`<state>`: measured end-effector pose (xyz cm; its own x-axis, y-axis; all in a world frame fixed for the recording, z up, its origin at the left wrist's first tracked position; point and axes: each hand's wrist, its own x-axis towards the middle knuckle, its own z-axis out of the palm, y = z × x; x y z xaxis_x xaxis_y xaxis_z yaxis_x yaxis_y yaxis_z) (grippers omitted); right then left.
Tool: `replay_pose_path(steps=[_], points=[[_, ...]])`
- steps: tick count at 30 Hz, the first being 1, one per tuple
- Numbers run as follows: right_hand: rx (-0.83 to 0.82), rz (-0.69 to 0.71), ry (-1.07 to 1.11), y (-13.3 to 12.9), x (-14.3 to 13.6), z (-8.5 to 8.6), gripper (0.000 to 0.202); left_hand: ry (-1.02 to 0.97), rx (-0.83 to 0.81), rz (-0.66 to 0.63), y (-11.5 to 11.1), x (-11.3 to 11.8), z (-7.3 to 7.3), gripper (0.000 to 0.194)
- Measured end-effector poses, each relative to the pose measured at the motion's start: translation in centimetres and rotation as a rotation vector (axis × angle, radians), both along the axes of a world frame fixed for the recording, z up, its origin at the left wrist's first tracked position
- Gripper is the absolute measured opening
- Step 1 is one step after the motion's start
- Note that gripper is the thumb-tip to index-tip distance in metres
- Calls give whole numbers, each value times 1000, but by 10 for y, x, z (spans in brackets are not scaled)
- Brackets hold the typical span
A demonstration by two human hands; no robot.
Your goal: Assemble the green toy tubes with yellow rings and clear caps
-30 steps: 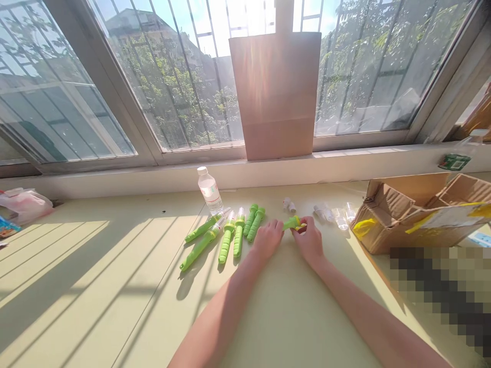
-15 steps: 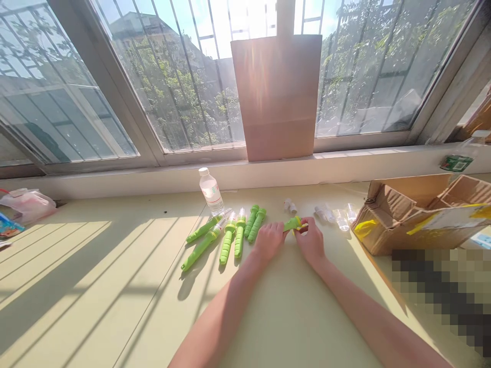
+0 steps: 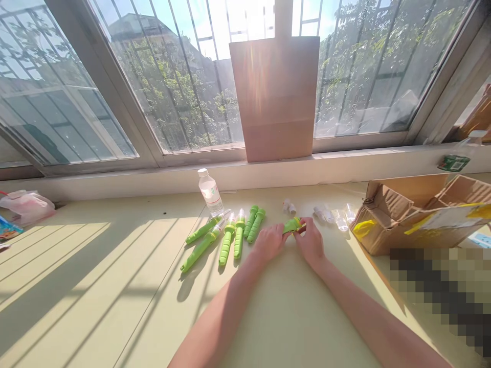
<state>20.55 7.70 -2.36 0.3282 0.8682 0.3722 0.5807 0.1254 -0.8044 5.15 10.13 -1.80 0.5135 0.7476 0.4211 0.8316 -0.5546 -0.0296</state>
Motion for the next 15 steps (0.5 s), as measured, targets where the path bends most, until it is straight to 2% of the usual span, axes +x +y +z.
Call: replay_pose_path(steps=[5,10,15], points=[[50,10,-27,0,-1,-4,19,4,-43,27,2,-2,2,16],[99,-10,-27,0,-3,-4,16,7,-57,62,4,-2,-3,12],[127,-29,-29,1,-3,-7,16,-32,-76,81,4,-2,-7,15]])
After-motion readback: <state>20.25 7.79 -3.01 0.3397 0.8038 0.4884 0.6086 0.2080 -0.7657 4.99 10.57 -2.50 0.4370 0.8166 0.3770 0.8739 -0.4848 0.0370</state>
